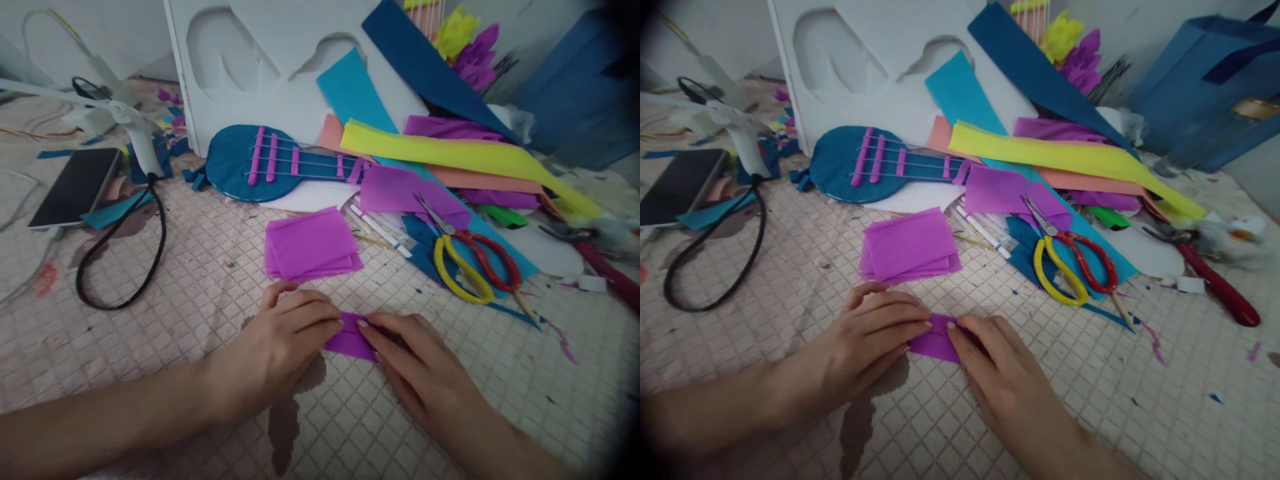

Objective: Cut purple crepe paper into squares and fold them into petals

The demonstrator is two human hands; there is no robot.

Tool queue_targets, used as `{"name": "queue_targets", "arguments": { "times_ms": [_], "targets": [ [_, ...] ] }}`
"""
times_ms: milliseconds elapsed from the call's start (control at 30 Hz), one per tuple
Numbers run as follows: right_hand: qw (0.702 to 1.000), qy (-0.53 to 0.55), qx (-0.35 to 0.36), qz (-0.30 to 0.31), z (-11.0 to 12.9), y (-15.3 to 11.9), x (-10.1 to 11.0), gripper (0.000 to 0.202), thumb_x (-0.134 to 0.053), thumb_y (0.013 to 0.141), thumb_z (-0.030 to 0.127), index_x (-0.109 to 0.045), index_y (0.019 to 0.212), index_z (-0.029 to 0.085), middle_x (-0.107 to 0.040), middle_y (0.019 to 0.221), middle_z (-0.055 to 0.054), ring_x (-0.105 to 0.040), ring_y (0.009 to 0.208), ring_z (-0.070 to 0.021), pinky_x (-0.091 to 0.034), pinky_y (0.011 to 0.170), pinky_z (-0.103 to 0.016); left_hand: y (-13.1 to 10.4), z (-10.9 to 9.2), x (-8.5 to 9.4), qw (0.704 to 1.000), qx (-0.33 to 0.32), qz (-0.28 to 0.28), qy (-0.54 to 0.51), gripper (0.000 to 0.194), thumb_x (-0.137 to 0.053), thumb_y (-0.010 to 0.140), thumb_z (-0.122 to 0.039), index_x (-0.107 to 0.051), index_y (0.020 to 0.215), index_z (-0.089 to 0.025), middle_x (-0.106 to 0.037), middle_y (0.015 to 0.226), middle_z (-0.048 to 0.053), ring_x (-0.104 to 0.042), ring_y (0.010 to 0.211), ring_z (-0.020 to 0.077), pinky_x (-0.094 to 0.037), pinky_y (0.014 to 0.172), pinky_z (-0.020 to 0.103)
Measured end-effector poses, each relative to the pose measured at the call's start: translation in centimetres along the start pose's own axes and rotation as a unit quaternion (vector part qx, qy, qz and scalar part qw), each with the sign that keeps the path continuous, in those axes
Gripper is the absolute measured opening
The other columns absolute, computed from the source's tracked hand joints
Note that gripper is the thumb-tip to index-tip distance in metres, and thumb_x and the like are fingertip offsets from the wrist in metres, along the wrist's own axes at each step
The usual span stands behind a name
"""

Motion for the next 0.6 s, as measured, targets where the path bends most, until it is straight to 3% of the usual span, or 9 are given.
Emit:
{"name": "queue_targets", "arguments": {
  "times_ms": [167,300,467,600],
  "targets": [
    [0.998,-0.042,0.031,-0.024,0.4,0.2,0.6,0.032,-0.051,0.09,0.012,-0.057,0.121,0.009,-0.059,0.114,-0.014,-0.051,0.103,-0.0246,-0.052,0.087,-0.041,-0.1,-0.1,-0.1,0.998,-0.035,0.013,0.046,0.026,-0.044,0.094,-0.013,-0.058,0.115,-0.018,-0.062,0.117,0.004,-0.051,0.11,0.0198,-0.027,0.103,0.041],
    [0.994,-0.077,0.057,-0.044,0.8,0.4,0.9,0.034,-0.06,0.087,0.02,-0.058,0.119,0.008,-0.061,0.111,-0.014,-0.05,0.106,-0.0285,-0.048,0.088,-0.047,0.0,0.0,0.1,0.999,-0.026,0.002,0.033,0.026,-0.045,0.093,-0.013,-0.058,0.115,-0.018,-0.063,0.116,0.004,-0.052,0.108,0.019,-0.032,0.1,0.038],
    [0.992,-0.094,0.083,-0.031,1.1,0.5,0.9,0.021,-0.057,0.087,0.012,-0.063,0.107,0.009,-0.064,0.11,-0.013,-0.052,0.103,-0.0284,-0.047,0.085,-0.046,0.2,0.1,0.3,1.0,-0.016,0.01,0.018,0.019,-0.048,0.093,-0.018,-0.063,0.104,-0.02,-0.064,0.113,0.003,-0.054,0.104,0.0193,-0.036,0.096,0.039],
    [0.989,-0.104,0.101,-0.017,1.2,0.6,1.2,0.024,-0.048,0.089,0.007,-0.062,0.108,0.01,-0.065,0.11,-0.013,-0.053,0.103,-0.0278,-0.048,0.082,-0.046,0.1,0.0,0.3,0.998,-0.042,0.031,0.035,0.024,-0.057,0.089,-0.032,-0.061,0.109,-0.019,-0.064,0.116,0.005,-0.054,0.108,0.0224,-0.033,0.1,0.043]
  ]
}}
Point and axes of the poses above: each hand's wrist, its own y-axis towards the middle knuckle, its own x-axis out of the back of the hand, z = x × y, the point moved 6 cm from there along y, towards the middle knuckle
